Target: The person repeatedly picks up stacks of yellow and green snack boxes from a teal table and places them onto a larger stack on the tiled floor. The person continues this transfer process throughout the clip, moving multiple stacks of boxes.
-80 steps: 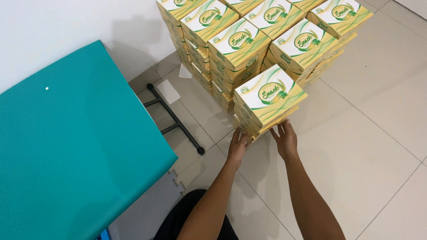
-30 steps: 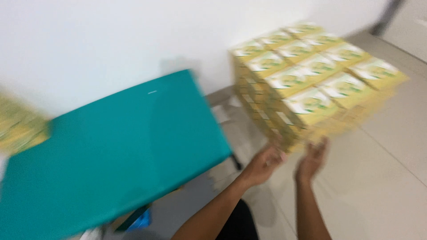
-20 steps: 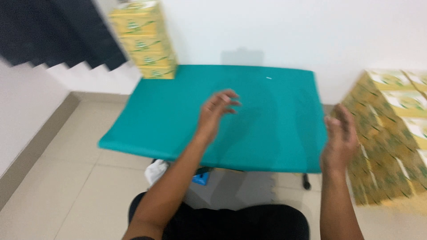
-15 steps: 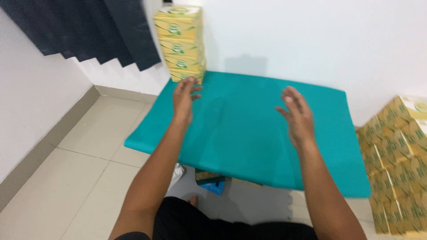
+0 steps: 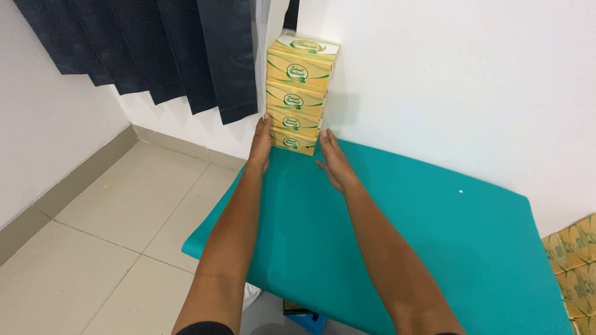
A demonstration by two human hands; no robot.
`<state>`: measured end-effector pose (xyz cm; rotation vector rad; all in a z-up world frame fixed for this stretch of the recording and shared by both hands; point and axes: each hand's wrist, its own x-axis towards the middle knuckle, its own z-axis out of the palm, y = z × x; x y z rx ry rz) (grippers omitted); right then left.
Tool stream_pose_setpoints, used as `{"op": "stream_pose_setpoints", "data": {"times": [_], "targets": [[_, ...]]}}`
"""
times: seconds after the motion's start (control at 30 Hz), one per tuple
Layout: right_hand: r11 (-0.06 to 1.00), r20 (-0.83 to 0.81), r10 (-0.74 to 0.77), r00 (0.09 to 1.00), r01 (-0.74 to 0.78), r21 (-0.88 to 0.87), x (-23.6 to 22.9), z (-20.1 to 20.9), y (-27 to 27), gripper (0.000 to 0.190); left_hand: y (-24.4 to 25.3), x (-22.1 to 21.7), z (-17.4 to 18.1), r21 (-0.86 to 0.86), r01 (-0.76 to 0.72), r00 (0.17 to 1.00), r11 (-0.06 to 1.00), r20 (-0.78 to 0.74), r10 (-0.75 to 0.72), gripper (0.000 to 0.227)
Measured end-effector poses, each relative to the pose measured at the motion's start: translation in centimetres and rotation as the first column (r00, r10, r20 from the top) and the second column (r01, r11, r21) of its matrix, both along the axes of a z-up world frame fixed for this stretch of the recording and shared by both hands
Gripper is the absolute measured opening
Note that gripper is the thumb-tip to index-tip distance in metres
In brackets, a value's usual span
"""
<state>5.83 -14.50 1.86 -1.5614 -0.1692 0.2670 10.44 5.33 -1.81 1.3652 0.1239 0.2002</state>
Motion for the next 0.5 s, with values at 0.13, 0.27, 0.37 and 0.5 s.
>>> {"op": "stream_pose_setpoints", "data": {"times": [0.13,0.27,0.37,0.5], "targets": [[1.0,-0.016,-0.005,1.0,0.005,-0.029,0.3,-0.7,0.5,0.11,-1.4,-0.8,-0.1,0.03,-0.003,1.0,1.0,-0.03,0.004,0.097],[0.998,0.029,-0.041,0.999,0.042,-0.053,-2.8,0.2,-1.5,0.106,-3.8,-5.3,2.2,0.022,0.059,0.998,0.998,-0.007,-0.059,0.092],[0.996,0.028,-0.086,0.996,0.087,-0.035,-6.0,0.5,-4.9,0.101,-6.9,-10.4,4.1,0.021,0.138,0.99,0.99,-0.026,-0.137,0.089],[0.988,0.019,-0.148,0.989,0.149,-0.041,-12.0,1.0,-10.5,0.098,-11.5,-14.2,2.6,0.056,0.242,0.966,0.969,-0.106,-0.235,0.079]]}}
